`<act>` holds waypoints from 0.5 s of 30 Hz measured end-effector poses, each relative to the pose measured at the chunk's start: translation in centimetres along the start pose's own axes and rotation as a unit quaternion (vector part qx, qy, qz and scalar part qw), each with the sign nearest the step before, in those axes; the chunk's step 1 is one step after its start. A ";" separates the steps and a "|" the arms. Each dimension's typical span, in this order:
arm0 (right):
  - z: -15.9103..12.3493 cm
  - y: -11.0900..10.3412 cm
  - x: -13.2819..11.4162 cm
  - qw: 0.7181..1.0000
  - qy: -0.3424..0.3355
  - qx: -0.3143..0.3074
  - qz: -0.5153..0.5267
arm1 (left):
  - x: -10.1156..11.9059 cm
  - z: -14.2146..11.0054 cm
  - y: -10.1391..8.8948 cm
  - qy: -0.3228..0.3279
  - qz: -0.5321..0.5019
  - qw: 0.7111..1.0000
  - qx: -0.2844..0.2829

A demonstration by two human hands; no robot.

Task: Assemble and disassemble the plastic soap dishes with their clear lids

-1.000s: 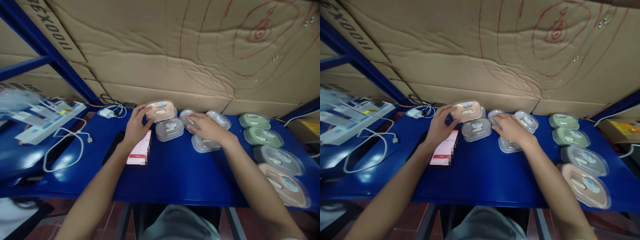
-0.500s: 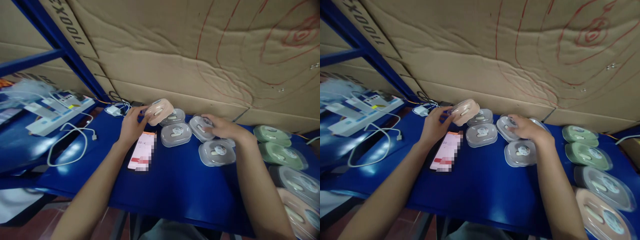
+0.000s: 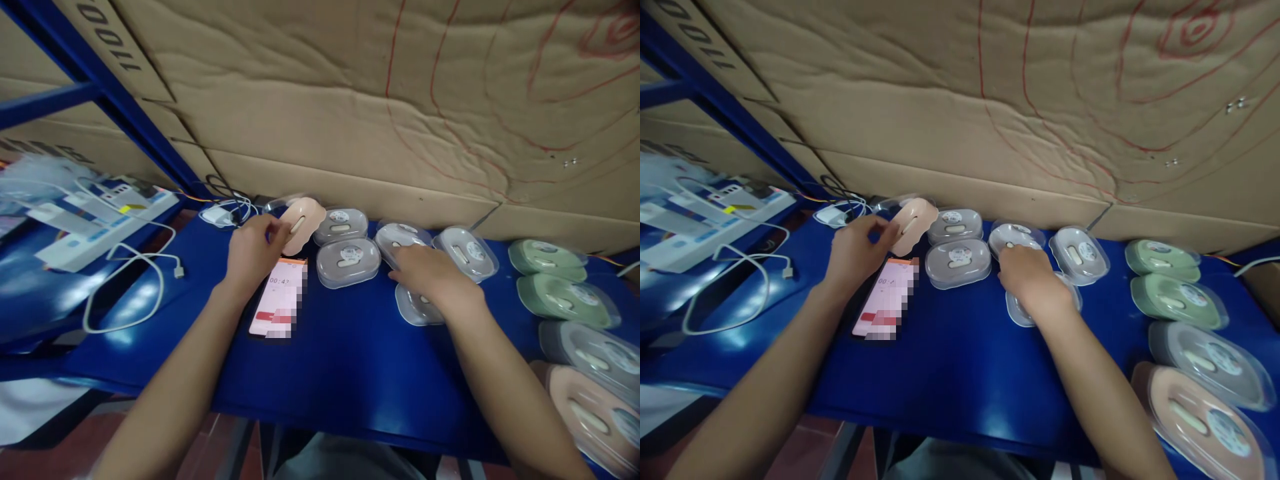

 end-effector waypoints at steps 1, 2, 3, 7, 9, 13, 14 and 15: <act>0.3 0.0 0.1 1.000 0.013 0.004 -0.010 | 0.4 -0.1 0.2 0.015 -0.004 1.000 -0.010; 0.5 -0.1 0.3 0.999 0.026 0.012 -0.021 | 0.7 -0.1 0.5 0.026 -0.005 1.000 -0.016; 0.7 -0.2 0.5 0.999 0.035 0.021 -0.030 | 0.9 -0.2 0.7 0.032 -0.007 0.999 -0.022; 1.1 -0.7 1.1 0.998 0.030 0.043 -0.038 | 0.7 -0.3 1.5 0.012 -0.044 0.998 -0.051; 1.1 -0.5 1.4 0.998 0.032 0.045 -0.034 | 0.5 -0.3 1.5 -0.002 -0.078 0.995 -0.059; 0.8 0.0 1.4 0.998 0.035 0.037 -0.022 | 0.5 -0.3 1.3 -0.010 -0.148 0.987 -0.058; 0.7 0.0 1.4 0.999 0.032 0.034 -0.019 | 0.5 -0.3 1.3 -0.011 -0.165 0.985 -0.056; 0.6 0.1 1.3 0.999 0.029 0.031 -0.017 | 0.4 -0.3 1.3 -0.013 -0.180 0.982 -0.054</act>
Point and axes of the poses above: each hand's wrist, its own z-axis towards the middle knuckle, its own y-axis out of the palm, x = y × z, the point moved 8 cm from there along z, towards the middle knuckle, and after that the axes turned 2 degrees about y, right-handed, at the moved point
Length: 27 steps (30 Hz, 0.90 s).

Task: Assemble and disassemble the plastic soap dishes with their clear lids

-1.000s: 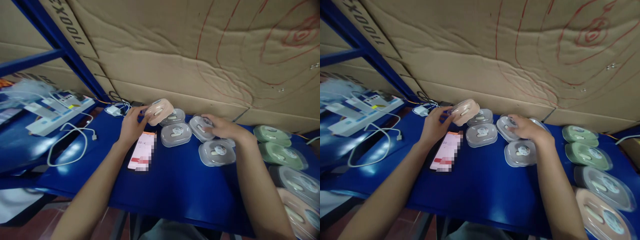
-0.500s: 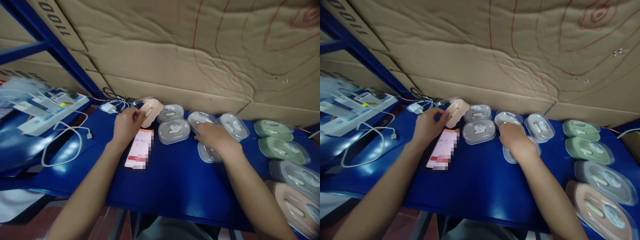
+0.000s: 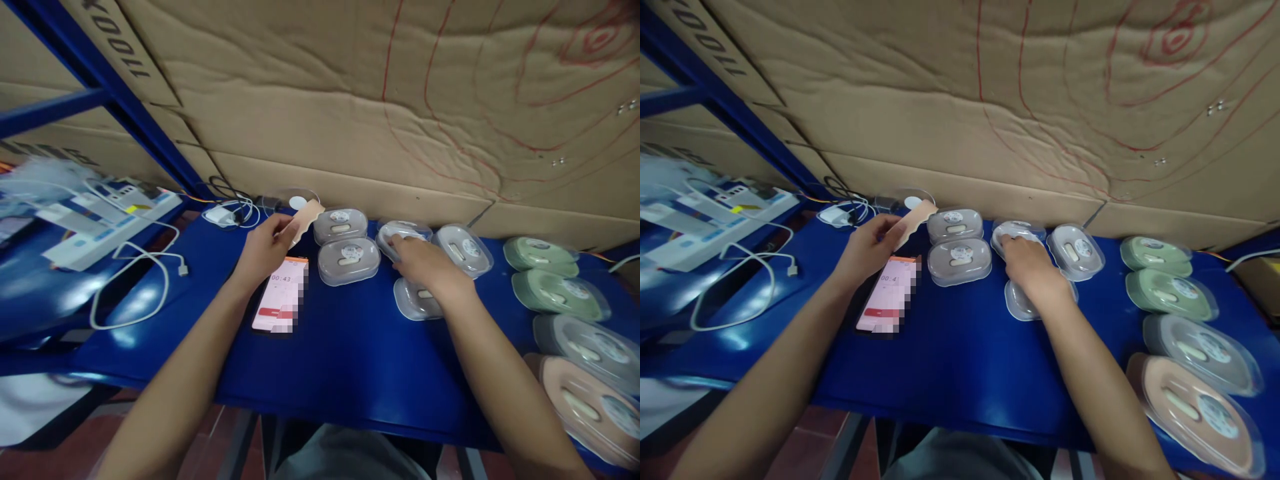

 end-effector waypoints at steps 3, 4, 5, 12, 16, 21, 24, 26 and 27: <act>-0.3 -0.1 0.0 1.000 -0.006 -0.005 0.004 | -0.4 0.1 0.2 -0.003 -0.036 0.999 0.004; -0.3 -0.1 0.1 1.000 -0.005 -0.007 0.006 | -0.5 0.1 0.3 -0.005 -0.047 0.999 0.004; -0.3 -0.2 0.1 1.000 -0.002 -0.009 0.007 | -0.7 0.2 0.4 -0.006 -0.059 0.998 0.004; -0.1 -0.4 1.1 1.000 0.003 -0.016 0.022 | -2.2 0.6 0.6 -0.020 -0.116 0.993 0.012; 0.3 -0.5 2.2 0.998 -0.019 -0.012 0.052 | -1.8 0.5 0.7 -0.004 -0.089 0.996 0.007; 1.3 0.5 2.7 0.993 -0.043 -0.028 0.105 | -0.1 0.0 1.1 0.028 -0.021 0.999 -0.040; 1.7 0.8 2.6 0.994 -0.046 -0.015 0.101 | 0.1 -0.2 1.4 0.035 -0.001 0.998 -0.052; 1.8 0.8 2.7 0.993 -0.048 -0.010 0.104 | 0.0 -0.2 1.7 0.037 0.002 0.998 -0.053; 1.8 0.7 2.8 0.993 -0.049 -0.010 0.106 | 0.0 -0.2 1.8 0.038 0.001 0.998 -0.054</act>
Point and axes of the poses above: each hand's wrist, its own z-axis towards the middle knuckle, its own y-axis out of the palm, x = y × z, the point moved 8 cm from there along z, towards the middle knuckle, and after that the axes turned 2 degrees about y, right-handed, at the moved point
